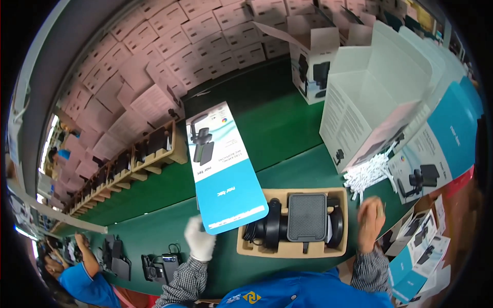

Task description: The person packs electronic devices, instruction manuals, and foam packaging inserts into cardboard boxes by hand.

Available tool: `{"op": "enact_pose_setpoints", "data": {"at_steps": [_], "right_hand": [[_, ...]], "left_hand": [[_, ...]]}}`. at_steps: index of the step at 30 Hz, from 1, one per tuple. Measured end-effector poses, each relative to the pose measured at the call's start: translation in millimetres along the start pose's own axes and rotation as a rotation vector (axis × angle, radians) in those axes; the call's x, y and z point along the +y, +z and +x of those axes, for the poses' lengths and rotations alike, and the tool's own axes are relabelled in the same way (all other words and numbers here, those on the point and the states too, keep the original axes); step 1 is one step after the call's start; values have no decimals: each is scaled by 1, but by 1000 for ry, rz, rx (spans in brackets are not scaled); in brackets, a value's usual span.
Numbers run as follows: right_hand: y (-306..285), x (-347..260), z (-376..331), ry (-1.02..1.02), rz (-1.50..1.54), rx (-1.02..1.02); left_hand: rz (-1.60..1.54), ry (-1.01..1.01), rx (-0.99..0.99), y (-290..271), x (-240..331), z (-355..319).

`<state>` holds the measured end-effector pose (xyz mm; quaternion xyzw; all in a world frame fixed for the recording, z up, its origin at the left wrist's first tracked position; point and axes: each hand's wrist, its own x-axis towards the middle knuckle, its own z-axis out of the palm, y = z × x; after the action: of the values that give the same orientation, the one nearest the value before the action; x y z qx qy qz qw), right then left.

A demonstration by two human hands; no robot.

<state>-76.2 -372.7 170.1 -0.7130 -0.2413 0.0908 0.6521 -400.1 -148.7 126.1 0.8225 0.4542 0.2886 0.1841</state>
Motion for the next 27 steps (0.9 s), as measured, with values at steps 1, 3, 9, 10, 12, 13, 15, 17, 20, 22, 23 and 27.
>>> {"op": "enact_pose_setpoints", "data": {"at_steps": [1,3,9,10,12,13,15,17,20,22,23,27], "right_hand": [[11,-4,12,-85,59,29],[40,-12,26,-143,229,13],[36,41,43,217,696,-552],[30,54,42,225,657,-581],[20,67,37,243,575,-628],[15,62,29,197,550,-511],[-9,44,13,154,510,-380],[-46,33,-1,60,568,-213],[-113,45,-22,30,621,-50],[-143,41,-28,-36,1019,-66],[-153,45,-32,-44,999,-31],[-163,58,-41,-69,544,275]], "left_hand": [[30,22,143,-5,8,6],[163,157,290,-21,40,39],[427,622,-152,-40,96,113],[418,649,-243,-38,92,121],[395,710,-429,-31,89,134],[389,719,-436,-29,97,135],[42,516,-491,-27,127,131],[-302,292,-542,-14,153,124],[-685,83,-242,44,168,82],[-1037,-148,59,87,179,55],[-1053,-145,22,101,190,46],[-1087,-107,-49,123,227,10]]}}
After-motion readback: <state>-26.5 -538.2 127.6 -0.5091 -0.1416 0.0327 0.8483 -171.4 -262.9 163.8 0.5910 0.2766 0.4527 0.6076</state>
